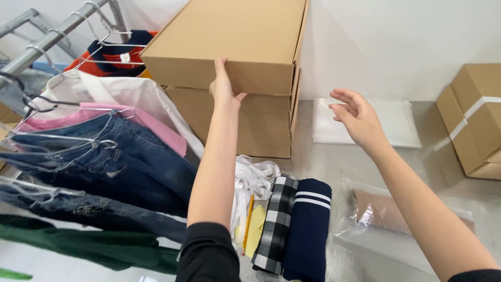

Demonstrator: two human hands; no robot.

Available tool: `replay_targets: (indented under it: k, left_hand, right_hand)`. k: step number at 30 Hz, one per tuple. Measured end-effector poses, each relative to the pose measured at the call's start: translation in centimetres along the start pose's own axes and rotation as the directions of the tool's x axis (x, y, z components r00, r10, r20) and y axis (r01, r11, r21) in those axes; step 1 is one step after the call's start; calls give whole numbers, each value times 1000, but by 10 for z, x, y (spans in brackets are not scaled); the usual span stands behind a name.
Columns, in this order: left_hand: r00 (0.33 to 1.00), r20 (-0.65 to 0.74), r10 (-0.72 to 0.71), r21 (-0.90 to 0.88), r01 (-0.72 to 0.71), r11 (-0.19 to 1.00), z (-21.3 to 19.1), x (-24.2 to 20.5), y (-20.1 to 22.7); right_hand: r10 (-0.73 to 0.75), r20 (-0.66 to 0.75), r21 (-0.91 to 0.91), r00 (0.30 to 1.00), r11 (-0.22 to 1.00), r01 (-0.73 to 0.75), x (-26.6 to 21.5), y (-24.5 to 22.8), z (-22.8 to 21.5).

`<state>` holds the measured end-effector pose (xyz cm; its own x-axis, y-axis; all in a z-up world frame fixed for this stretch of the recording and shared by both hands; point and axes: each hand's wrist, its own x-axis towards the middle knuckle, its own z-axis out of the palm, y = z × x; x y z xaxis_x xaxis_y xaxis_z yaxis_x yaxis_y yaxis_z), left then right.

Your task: The person writes on a sticky note attached to a cardboard box, then wraps a rolled garment in a clear plastic bag. They place the wrapped garment into the box, close the lid, and tie a white ribbon around the box, finishing with a bow.

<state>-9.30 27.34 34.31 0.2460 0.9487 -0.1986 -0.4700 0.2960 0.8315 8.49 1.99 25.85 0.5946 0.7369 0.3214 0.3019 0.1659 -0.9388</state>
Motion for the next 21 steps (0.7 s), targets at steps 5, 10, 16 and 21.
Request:
replay_targets:
  k: [5,10,16,21]
  left_hand:
    - [987,161,6,-16,-4,1000,12,-49,-21]
    - [923,384,-7,-6,10,1000,13,-96,-63]
    - [853,500,-149,95,117,989,22,-147,-143]
    - [694,570,-439,389,242,889,-2,-191,-226]
  right_hand:
    - [151,-79,267,985,956,-125,0,-16,-19]
    - [190,-64,534,980,836,-127,-12,-36,-50]
    - [128,-314,583,941,808,84,-42,20,-154]
    - [404,-534,531,743,844,-77,-106,11,-202]
